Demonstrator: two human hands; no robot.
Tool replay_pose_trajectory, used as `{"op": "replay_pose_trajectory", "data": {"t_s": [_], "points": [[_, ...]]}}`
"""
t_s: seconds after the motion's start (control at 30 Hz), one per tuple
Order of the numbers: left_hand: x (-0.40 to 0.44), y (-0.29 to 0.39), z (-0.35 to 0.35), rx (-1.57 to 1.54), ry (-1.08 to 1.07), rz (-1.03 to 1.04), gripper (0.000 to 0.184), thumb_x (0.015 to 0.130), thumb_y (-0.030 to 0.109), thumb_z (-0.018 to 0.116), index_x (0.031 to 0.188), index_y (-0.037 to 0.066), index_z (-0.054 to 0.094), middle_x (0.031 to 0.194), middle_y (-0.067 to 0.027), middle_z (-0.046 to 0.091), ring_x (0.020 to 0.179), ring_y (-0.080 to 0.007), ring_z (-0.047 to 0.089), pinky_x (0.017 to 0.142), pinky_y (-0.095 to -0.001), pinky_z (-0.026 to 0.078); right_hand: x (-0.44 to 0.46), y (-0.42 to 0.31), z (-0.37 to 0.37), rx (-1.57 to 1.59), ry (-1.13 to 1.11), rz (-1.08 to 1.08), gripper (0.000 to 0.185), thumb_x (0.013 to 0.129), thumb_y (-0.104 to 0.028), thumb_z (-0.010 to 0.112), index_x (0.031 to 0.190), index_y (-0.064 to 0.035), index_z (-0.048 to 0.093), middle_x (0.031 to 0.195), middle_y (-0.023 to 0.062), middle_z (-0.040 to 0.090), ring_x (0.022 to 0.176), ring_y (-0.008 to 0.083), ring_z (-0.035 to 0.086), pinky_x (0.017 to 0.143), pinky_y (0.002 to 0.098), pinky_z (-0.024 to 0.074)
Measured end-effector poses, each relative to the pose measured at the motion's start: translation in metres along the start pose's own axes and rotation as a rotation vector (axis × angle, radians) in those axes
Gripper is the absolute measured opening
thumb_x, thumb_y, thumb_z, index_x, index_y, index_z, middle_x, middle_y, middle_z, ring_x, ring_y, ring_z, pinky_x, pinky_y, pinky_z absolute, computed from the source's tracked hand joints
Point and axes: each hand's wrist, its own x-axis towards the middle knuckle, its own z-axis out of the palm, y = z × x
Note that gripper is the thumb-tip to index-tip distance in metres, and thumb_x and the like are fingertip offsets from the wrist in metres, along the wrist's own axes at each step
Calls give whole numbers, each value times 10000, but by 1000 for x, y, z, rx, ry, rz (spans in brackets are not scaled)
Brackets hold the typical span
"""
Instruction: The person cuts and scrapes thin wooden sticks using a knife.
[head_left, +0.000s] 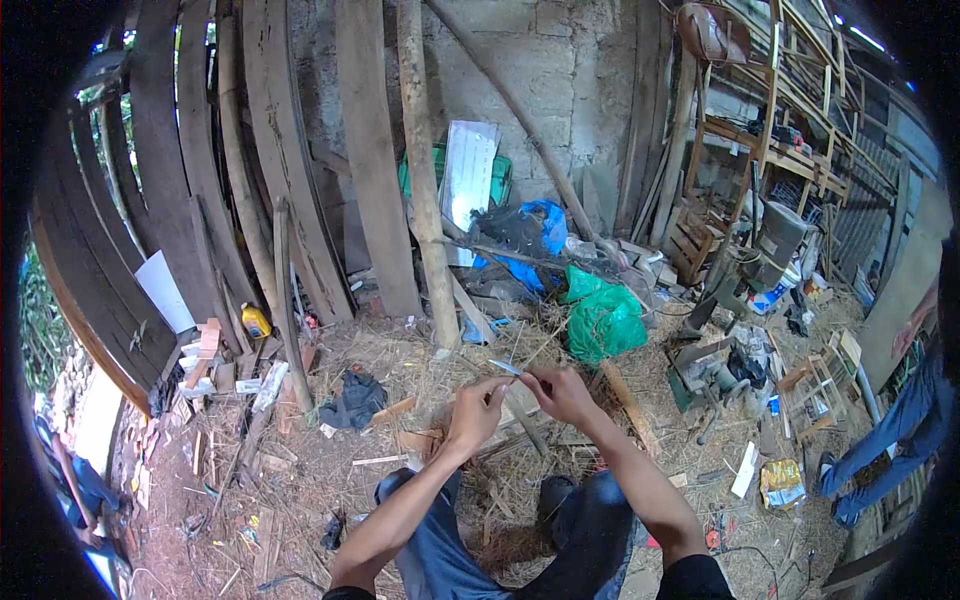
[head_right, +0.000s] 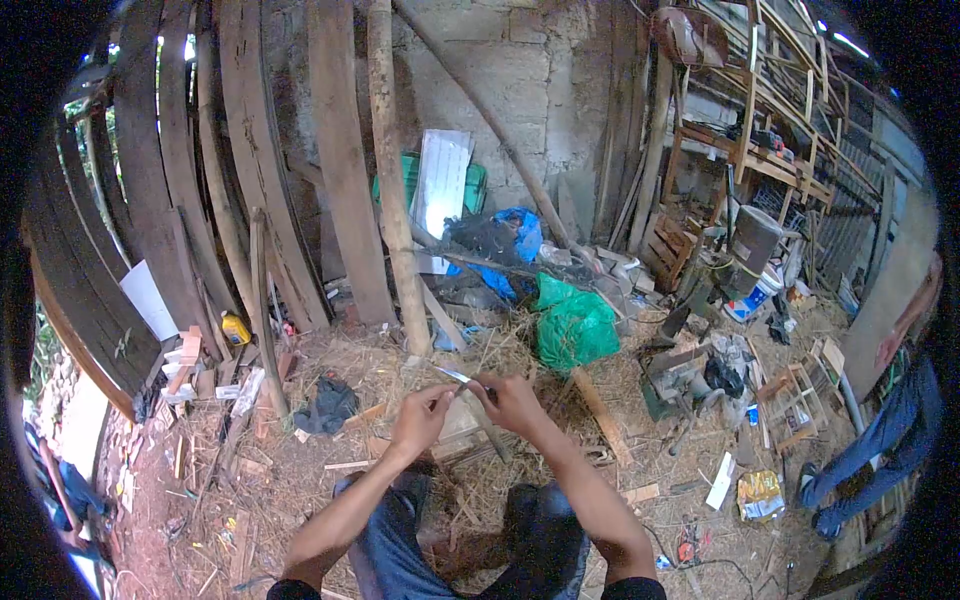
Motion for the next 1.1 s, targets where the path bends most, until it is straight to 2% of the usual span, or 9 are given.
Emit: {"op": "replay_pose_trajectory", "data": {"t_s": [0.2, 0.23, 0.47, 0.5, 0.67, 0.73, 0.77, 0.9, 1.1], "points": [[-13, -15, -4, -23, 105, 202, 193, 856, 72, 582, 1028, 36, 662, 969, -166, 662, 806, -294, 648, 705, -338, 493, 4, 21, -31, 24, 145, 282, 250, 915, -256, 555, 932, -40, 681, 507, 164, 476, 414, 187, 383, 426, 366, 329], [-14, -22, -5, -6, 106, 218, 192, 866, 84, 585, 1035, 37, 662, 969, -168, 665, 769, -250, 636, 685, -325, 484, 4, 22, -40, -85, -11, 452, 240, 881, -272, 578, 973, -85, 696, 680, 189, 628, 578, 333, 609, 538, 381, 465], [-14, -9, 0, -82, 89, 186, 177, 856, 58, 581, 1010, 15, 656, 955, -171, 666, 776, -279, 646, 679, -336, 486, -14, -6, 0, 48, -38, 187, 217, 867, -255, 608, 954, -74, 690, 736, 180, 647, 614, 238, 635, 569, 367, 467], [-19, -6, -2, -81, 93, 180, 177, 856, 58, 581, 1010, 15, 656, 955, -171, 666, 776, -279, 646, 679, -336, 486, -10, 11, 4, 203, 223, 134, 268, 895, -274, 588, 979, -37, 681, 561, 138, 535, 492, 169, 475, 503, 350, 411], [-25, -12, -13, -60, 19, 106, 183, 887, 109, 568, 1026, 27, 655, 938, -163, 670, 812, -255, 650, 716, -322, 481, -3, -10, -26, -8, 59, 447, 260, 897, -286, 578, 907, -48, 684, 648, 187, 606, 517, 216, 584, 520, 366, 442], [-16, -22, -2, -156, -6, 138, 180, 894, 113, 566, 1029, 45, 664, 932, -128, 677, 789, -187, 615, 715, -302, 472, -7, -29, -7, 109, 171, -46, 278, 913, -297, 551, 900, -49, 675, 602, 179, 573, 471, 235, 536, 496, 373, 421], [-14, -27, 1, -237, -30, 162, 179, 900, 116, 564, 1032, 64, 673, 926, -93, 684, 766, -118, 581, 714, -281, 462, -12, -46, -14, 8, -58, 103, 256, 912, -283, 550, 912, -58, 674, 595, 182, 561, 460, 267, 518, 480, 386, 413], [-32, -21, -6, -188, -3, 174, 178, 904, 121, 560, 1031, 74, 676, 908, -68, 684, 782, -122, 579, 735, -275, 457, -6, -23, -38, 33, 7, 336, 231, 899, -261, 569, 971, -76, 688, 600, 193, 565, 461, 280, 520, 472, 381, 417], [-43, -13, -9, -211, 3, 172, 178, 900, 107, 561, 1030, 59, 673, 926, -72, 685, 801, -131, 580, 757, -288, 454, -26, -31, -11, 42, 97, 111, 239, 897, -277, 576, 952, -69, 681, 570, 193, 525, 467, 231, 496, 495, 384, 403]]}}
